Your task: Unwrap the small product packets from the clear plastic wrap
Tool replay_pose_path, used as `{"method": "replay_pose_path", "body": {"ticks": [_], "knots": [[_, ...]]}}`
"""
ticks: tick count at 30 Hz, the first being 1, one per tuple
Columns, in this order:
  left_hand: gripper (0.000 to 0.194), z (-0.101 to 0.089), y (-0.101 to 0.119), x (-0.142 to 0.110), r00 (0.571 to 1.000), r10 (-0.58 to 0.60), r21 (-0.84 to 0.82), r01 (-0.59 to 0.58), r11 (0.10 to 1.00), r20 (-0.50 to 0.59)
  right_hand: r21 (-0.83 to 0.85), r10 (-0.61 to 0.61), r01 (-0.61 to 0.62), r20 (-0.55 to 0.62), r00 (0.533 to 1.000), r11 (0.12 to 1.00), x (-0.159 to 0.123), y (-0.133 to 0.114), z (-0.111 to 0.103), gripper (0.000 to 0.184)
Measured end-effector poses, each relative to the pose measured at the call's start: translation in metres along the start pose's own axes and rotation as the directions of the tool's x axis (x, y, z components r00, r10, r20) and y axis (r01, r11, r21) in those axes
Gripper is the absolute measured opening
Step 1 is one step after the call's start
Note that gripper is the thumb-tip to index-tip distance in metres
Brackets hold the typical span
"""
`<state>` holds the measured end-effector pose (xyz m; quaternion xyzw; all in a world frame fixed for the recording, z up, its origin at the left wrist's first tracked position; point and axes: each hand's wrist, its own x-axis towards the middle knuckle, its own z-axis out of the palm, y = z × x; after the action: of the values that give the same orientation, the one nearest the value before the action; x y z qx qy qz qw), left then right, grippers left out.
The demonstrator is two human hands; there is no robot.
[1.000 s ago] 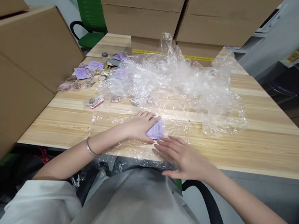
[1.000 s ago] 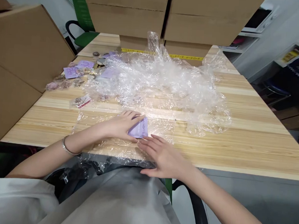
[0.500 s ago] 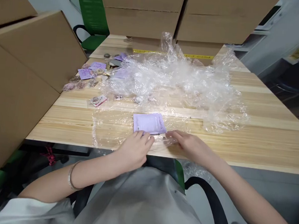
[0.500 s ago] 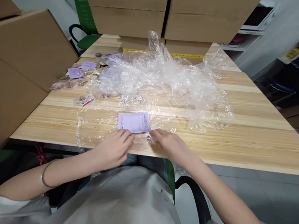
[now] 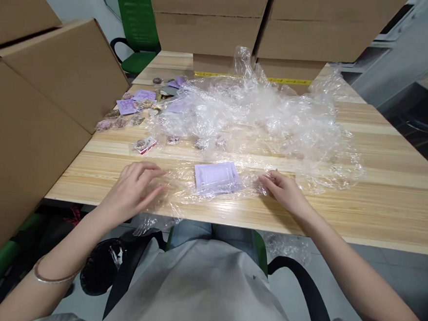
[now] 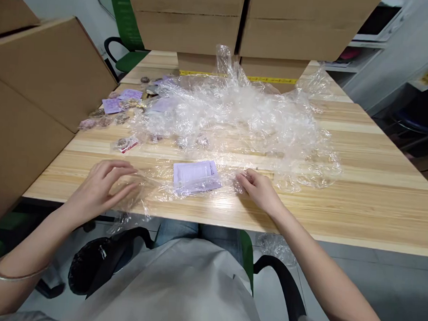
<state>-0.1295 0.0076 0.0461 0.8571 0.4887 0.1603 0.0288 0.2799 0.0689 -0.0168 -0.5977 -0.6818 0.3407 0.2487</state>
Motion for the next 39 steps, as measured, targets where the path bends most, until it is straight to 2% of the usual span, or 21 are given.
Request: {"method": "replay_pose_path", "body": {"ticks": [1,3,5,7,9,11,12,14,15,17,19,20,23,27,30,32,34,36,39], "knots": [[0.038,-0.001,0.0,-0.004,0.998,0.056,-0.031,-0.055,0.998,0.025,-0.002,0.022,-0.022,-0.026,0.999,1.0,0.002,0.001,0.002,0.048],[0.061,-0.002,-0.001,-0.01,0.977,0.138,-0.107,-0.121,0.987,0.16,0.002,0.052,-0.052,-0.049,0.997,0.999,0.008,0.003,0.004,0.05],[0.086,0.001,-0.003,-0.014,0.951,0.141,-0.116,-0.112,0.987,0.276,0.02,0.066,-0.065,-0.066,0.996,0.998,0.013,0.004,0.005,0.049],[0.098,0.006,-0.007,-0.015,0.934,0.128,-0.096,-0.101,0.99,0.334,0.05,0.072,-0.068,-0.079,0.994,0.996,0.019,0.005,0.004,0.048],[0.091,0.014,-0.012,-0.015,0.928,0.136,-0.094,-0.11,0.99,0.347,0.057,0.066,-0.062,-0.087,0.994,0.996,0.022,0.008,0.004,0.043],[0.069,0.022,-0.017,-0.012,0.935,0.165,-0.121,-0.133,0.984,0.313,0.014,0.025,-0.023,-0.116,0.993,1.0,0.024,0.011,0.005,0.032],[0.057,0.025,-0.019,-0.011,0.941,0.186,-0.144,-0.15,0.978,0.283,-0.033,-0.027,0.022,-0.149,0.988,0.999,0.024,0.013,0.005,0.029],[0.04,0.029,-0.024,-0.006,0.947,0.227,-0.199,-0.183,0.963,0.229,-0.185,-0.21,0.173,-0.203,0.956,0.967,0.022,0.016,0.005,0.035],[0.034,0.03,-0.026,-0.004,0.948,0.238,-0.219,-0.191,0.957,0.211,-0.269,-0.325,0.272,-0.173,0.93,0.924,0.02,0.016,0.004,0.034],[0.026,0.032,-0.027,0.0,0.957,0.231,-0.219,-0.192,0.957,0.172,-0.361,-0.494,0.467,0.021,0.869,0.807,0.016,0.015,0.0,0.033],[0.021,0.034,-0.026,0.002,0.976,0.186,-0.147,-0.168,0.975,0.115,-0.329,-0.537,0.58,0.219,0.814,0.745,0.011,0.013,-0.004,0.039],[0.02,0.035,-0.024,0.001,0.984,0.158,-0.09,-0.151,0.984,0.083,-0.304,-0.529,0.593,0.273,0.804,0.745,0.009,0.011,-0.007,0.043],[0.023,0.04,-0.017,-0.002,0.991,0.109,0.018,-0.111,0.994,0.08,-0.292,-0.48,0.541,0.259,0.838,0.789,0.007,0.007,-0.009,0.046],[0.034,0.043,-0.013,-0.006,0.98,0.05,-0.04,-0.043,0.998,0.192,-0.332,-0.46,0.494,0.178,0.87,0.804,0.012,0.004,-0.002,0.038],[0.039,0.031,-0.017,-0.008,0.965,-0.003,-0.049,0.016,0.999,0.261,-0.374,-0.485,0.506,0.156,0.86,0.777,0.017,0.002,0.002,0.034],[0.046,0.02,-0.02,-0.011,0.936,0.03,-0.075,-0.004,0.997,0.351,-0.389,-0.47,0.488,0.148,0.87,0.781,0.019,0.002,0.002,0.034],[0.062,0.012,-0.024,-0.016,0.899,0.08,-0.113,-0.034,0.993,0.43,-0.366,-0.408,0.424,0.125,0.904,0.828,0.021,0.002,0.001,0.032],[0.074,0.011,-0.027,-0.021,0.882,0.093,-0.129,-0.037,0.991,0.462,-0.286,-0.31,0.322,0.088,0.947,0.903,0.022,0.003,-0.001,0.027],[0.066,0.02,-0.028,-0.024,0.901,0.053,-0.122,-0.001,0.993,0.43,-0.07,-0.15,0.153,0.045,0.988,0.986,0.028,0.006,-0.002,0.024]]}}
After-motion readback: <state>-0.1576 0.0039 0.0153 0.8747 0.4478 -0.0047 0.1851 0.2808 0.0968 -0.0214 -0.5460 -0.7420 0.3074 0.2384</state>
